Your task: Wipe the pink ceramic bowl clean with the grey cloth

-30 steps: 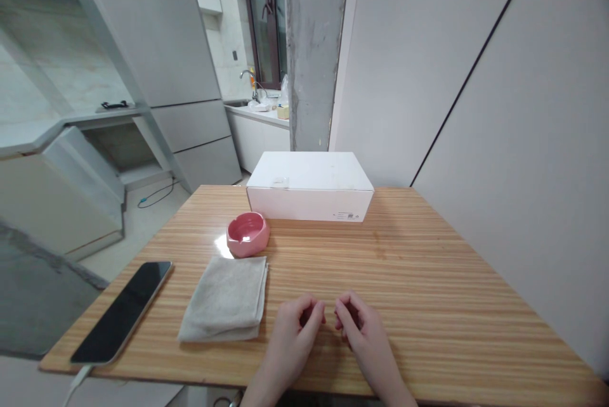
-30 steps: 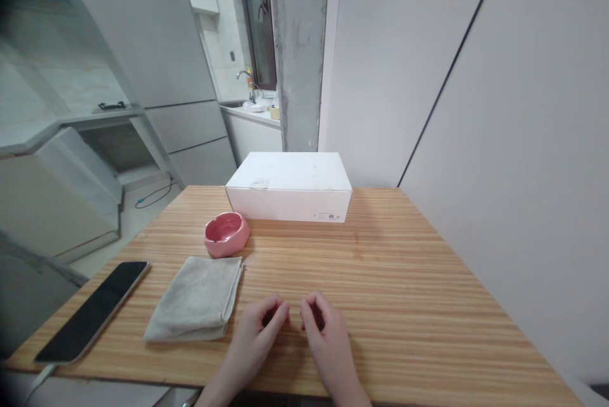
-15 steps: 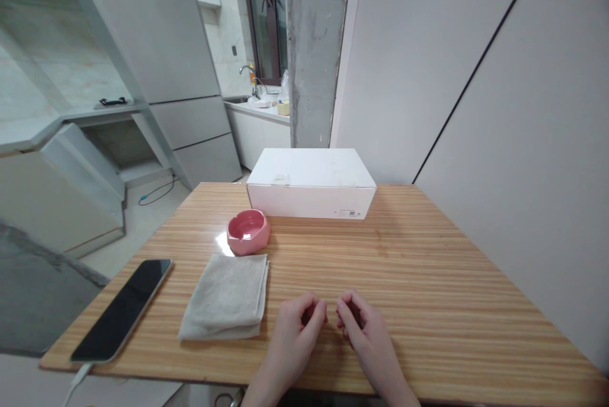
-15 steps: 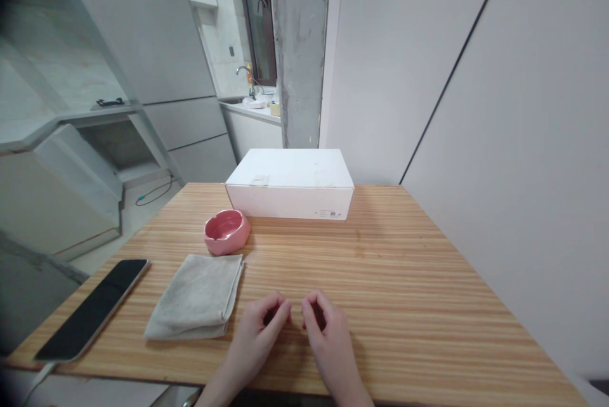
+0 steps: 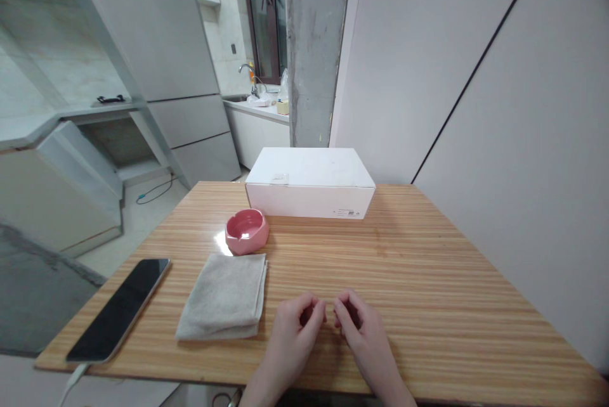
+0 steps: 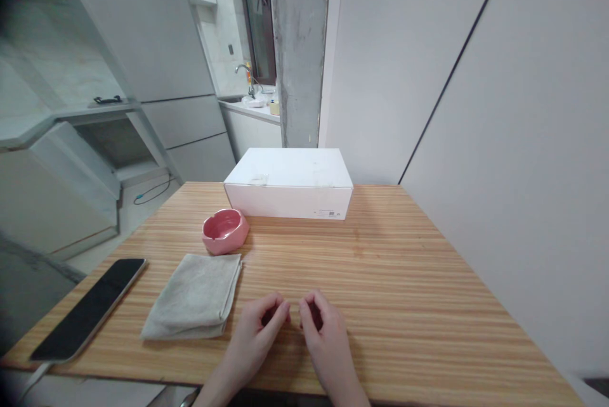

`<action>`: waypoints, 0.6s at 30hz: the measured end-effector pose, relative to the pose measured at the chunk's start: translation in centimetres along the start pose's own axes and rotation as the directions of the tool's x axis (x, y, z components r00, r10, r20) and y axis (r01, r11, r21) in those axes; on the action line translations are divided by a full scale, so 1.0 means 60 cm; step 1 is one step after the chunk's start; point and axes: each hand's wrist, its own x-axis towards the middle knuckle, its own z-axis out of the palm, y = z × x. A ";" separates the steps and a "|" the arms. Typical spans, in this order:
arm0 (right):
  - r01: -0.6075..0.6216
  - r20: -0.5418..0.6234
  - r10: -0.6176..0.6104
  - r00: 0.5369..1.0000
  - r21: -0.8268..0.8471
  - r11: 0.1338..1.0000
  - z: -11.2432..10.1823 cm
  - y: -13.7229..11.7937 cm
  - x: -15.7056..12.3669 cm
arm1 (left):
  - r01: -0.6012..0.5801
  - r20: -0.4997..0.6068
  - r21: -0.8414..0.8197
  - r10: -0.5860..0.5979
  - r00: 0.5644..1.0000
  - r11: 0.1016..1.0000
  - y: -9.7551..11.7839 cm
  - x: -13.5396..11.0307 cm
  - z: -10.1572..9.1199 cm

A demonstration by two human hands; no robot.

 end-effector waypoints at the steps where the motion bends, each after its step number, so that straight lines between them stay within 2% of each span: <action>1: -0.001 0.001 0.001 1.000 -0.001 1.000 0.000 0.000 0.000 | -0.002 0.001 0.000 0.002 1.000 1.000 0.001 0.000 0.000; 18: 0.016 0.002 -0.016 1.000 -0.042 0.999 -0.003 -0.010 -0.003 | -0.005 -0.001 0.001 0.005 1.000 1.000 0.000 0.002 0.000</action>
